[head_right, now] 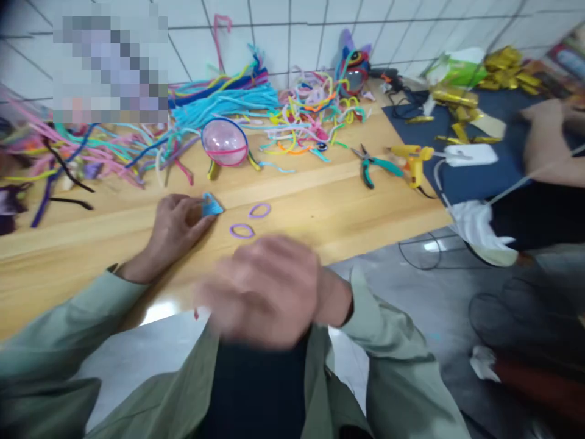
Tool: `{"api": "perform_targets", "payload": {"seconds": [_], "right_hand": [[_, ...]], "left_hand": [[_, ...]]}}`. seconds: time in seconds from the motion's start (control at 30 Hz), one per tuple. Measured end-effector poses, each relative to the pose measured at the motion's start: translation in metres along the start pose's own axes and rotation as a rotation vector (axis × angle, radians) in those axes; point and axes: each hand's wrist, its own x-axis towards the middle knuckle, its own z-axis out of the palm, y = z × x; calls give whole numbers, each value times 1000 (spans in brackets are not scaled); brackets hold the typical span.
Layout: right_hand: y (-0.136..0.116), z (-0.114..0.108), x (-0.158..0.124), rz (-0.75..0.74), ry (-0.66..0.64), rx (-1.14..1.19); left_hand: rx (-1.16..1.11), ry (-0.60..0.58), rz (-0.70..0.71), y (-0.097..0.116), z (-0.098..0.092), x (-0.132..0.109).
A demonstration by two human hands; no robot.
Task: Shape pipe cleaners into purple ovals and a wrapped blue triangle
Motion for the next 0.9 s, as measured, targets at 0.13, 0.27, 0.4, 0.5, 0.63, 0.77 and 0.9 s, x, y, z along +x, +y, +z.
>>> {"api": "perform_targets", "payload": {"seconds": [0.13, 0.27, 0.4, 0.5, 0.63, 0.77, 0.9], "right_hand": [[108, 10, 59, -161, 117, -197], [159, 30, 79, -219, 29, -209], [179, 51, 75, -149, -147, -170], [186, 62, 69, -116, -258, -161], [191, 68, 64, -138, -323, -120], [202, 71, 70, 0, -238, -31], [216, 72, 81, 72, -180, -76]], "left_hand": [[-14, -38, -4, 9, -8, -4], [-36, 119, -91, 14, -17, -17], [8, 83, -217, 11, -18, -19], [-26, 49, -129, 16, -12, -14], [39, 13, 18, 24, 0, -7], [64, -10, -35, 23, 2, -6], [-2, -12, -86, 19, 0, -4]]}}
